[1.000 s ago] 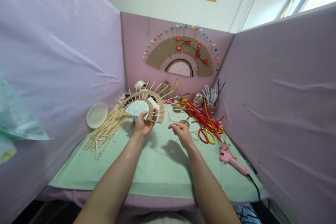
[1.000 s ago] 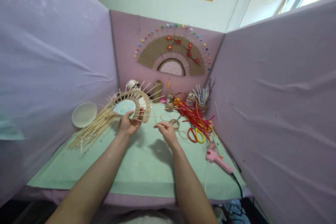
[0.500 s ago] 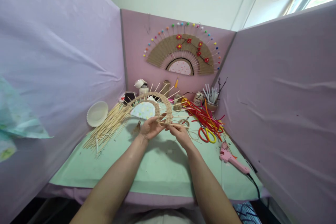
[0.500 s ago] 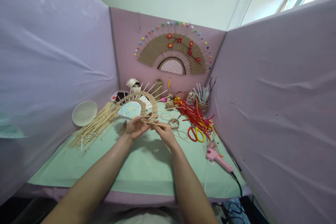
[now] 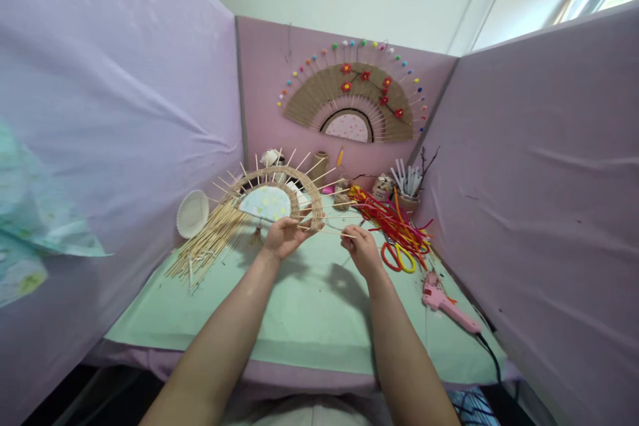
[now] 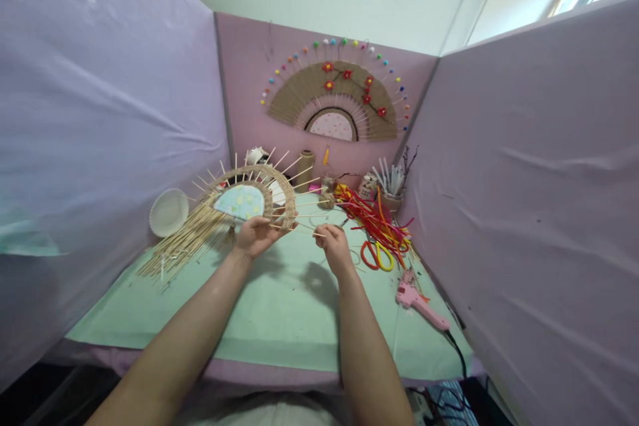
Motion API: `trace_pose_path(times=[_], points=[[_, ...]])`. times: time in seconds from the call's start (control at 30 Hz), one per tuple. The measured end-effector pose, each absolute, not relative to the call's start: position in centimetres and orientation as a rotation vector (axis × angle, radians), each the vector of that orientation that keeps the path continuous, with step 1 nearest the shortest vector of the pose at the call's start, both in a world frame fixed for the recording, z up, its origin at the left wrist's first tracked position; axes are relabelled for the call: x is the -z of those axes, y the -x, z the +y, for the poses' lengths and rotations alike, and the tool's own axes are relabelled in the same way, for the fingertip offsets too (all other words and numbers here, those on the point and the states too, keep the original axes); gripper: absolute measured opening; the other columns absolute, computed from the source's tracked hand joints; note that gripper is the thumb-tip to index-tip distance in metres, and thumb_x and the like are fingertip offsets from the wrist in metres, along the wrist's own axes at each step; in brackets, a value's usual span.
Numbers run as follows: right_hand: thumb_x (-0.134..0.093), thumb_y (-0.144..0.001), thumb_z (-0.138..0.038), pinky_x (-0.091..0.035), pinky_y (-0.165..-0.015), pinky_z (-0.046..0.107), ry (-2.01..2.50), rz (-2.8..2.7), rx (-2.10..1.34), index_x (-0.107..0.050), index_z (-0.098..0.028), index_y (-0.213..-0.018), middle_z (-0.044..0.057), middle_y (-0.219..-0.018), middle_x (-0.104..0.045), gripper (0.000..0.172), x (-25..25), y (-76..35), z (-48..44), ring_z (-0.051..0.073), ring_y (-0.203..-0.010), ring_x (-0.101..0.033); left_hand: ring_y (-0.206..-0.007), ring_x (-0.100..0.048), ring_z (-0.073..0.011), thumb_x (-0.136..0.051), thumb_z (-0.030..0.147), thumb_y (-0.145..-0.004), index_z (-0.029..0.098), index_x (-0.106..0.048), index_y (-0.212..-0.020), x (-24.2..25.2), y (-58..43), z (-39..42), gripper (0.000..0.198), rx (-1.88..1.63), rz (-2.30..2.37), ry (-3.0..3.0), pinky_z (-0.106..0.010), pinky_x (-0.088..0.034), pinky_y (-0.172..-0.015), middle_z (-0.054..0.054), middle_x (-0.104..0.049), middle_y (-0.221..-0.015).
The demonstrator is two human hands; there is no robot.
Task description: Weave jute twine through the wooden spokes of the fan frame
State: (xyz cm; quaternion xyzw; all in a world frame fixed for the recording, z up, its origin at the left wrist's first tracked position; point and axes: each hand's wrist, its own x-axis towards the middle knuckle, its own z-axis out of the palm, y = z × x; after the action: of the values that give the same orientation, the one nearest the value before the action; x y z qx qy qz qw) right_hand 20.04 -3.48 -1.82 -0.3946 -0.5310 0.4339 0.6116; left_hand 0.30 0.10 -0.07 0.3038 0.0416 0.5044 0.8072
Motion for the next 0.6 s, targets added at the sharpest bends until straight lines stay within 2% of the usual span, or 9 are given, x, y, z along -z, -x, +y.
trace_pose_path(times=[0.1,0.2,0.37,0.47,0.6], points=[[-0.059,-0.077,-0.041,-0.029,-0.051,0.025,0.844,-1.148,-1.02,-0.05,-0.019,-0.058,-0.004,-0.054,-0.038,0.03,1.8,-20.7,-3.2,0.01,-0.051,-0.032,-0.11,-0.061,-0.0326,-0.047,0.005,-0.068,0.006,-0.067,-0.104,0.1,-0.2,0.2,0.042,-1.07,0.088,-0.669,-0.056,-0.035,-0.104,-0.013,-0.071,-0.107],[-0.06,-0.077,-0.04,-0.03,-0.051,0.024,0.849,-1.116,-0.934,-0.053,-0.018,-0.061,-0.002,-0.058,-0.044,0.028,1.7,-21.1,-3.7,0.01,-0.052,-0.034,-0.109,-0.062,-0.031,-0.046,0.005,-0.069,0.006,-0.068,-0.105,0.2,-0.2,0.2,0.042,-1.05,0.092,-0.694,-0.055,-0.036,-0.104,-0.012,-0.071,-0.107],[-0.061,-0.079,-0.036,-0.036,-0.057,0.026,0.981,-1.167,-0.451,-0.058,-0.017,-0.067,-0.001,-0.061,-0.05,0.023,1.9,-21.0,-6.8,0.013,-0.059,-0.044,-0.109,-0.061,-0.0305,-0.046,0.004,-0.07,0.006,-0.068,-0.105,0.7,-0.6,0.4,0.041,-1.019,0.102,-0.715,-0.055,-0.038,-0.103,-0.013,-0.071,-0.108],[-0.059,-0.082,-0.033,-0.037,-0.058,0.026,1.013,-1.168,-0.227,-0.057,-0.017,-0.068,-0.001,-0.063,-0.051,0.021,2.4,-20.2,-8.9,0.013,-0.06,-0.045,-0.111,-0.06,-0.0302,-0.046,0.004,-0.07,0.007,-0.069,-0.102,0.9,-1.0,0.3,0.039,-0.997,0.115,-0.728,-0.053,-0.038,-0.103,-0.012,-0.069,-0.112],[-0.057,-0.085,-0.032,-0.035,-0.054,0.025,1.042,-1.23,-0.252,-0.058,-0.017,-0.071,0.0,-0.063,-0.05,0.021,3.2,-18.4,-10.4,0.012,-0.057,-0.043,-0.11,-0.061,-0.0293,-0.046,0.004,-0.071,0.007,-0.068,-0.102,0.8,-1.4,0.1,0.038,-1.008,0.144,-0.712,-0.051,-0.039,-0.103,-0.013,-0.069,-0.111]])
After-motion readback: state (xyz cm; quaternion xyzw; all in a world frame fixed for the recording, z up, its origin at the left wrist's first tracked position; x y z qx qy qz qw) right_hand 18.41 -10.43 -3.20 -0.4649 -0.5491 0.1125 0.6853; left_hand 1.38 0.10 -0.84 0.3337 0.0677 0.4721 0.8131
